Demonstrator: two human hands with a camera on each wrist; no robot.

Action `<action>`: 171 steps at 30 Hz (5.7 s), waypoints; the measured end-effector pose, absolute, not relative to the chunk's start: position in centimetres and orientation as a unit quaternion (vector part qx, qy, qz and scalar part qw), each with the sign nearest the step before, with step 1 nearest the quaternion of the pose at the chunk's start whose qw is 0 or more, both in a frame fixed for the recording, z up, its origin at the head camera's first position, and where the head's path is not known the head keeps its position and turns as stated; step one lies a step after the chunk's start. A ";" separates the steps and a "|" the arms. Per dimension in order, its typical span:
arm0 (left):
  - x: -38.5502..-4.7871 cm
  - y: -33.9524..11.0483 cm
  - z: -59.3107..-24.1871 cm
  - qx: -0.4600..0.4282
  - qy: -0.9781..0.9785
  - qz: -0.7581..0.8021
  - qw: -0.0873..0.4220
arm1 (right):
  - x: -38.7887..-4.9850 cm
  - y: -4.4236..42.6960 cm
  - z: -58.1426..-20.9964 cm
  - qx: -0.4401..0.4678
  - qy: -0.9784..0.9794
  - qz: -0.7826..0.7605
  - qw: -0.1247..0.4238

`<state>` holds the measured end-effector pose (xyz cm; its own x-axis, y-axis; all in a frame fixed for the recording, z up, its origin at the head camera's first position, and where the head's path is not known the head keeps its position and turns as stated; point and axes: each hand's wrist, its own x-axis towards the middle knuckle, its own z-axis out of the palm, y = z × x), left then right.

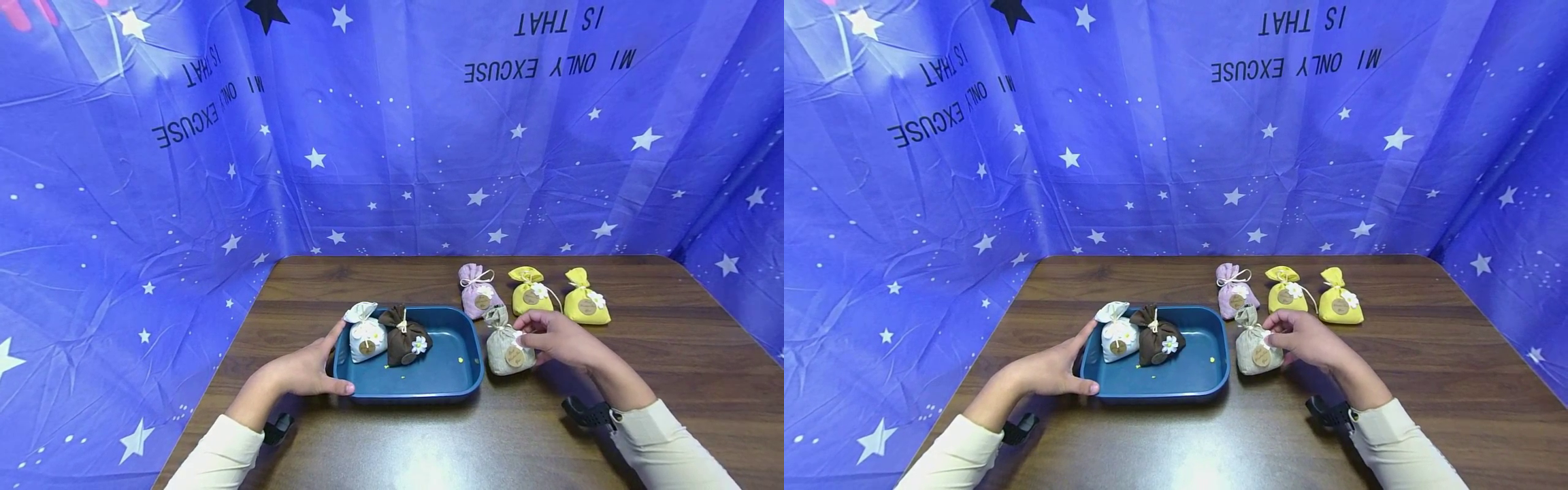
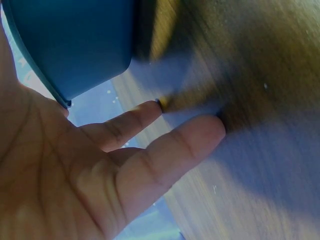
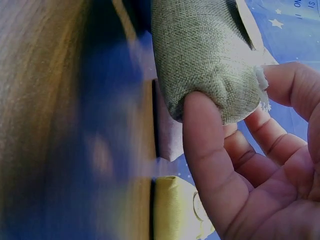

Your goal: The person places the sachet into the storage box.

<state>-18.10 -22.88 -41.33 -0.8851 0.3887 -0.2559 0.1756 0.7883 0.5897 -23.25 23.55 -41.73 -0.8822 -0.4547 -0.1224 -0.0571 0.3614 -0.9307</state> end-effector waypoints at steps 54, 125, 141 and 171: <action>-18.0 -23.0 -41.2 0.162 0.927 0.284 0.183 | -24.5 19.9 -38.5 -0.202 0.808 -0.541 0.118; -17.9 -23.1 -41.4 0.148 0.931 0.281 0.182 | -25.7 11.6 -40.2 -0.297 0.877 -0.377 0.007; -17.7 -23.0 -41.1 0.143 0.930 0.281 0.189 | -26.0 15.7 -39.7 -0.244 0.888 -0.389 -0.021; -17.7 -23.3 -41.2 0.152 0.928 0.284 0.188 | -31.0 34.5 -38.5 -0.082 0.945 -0.316 -0.028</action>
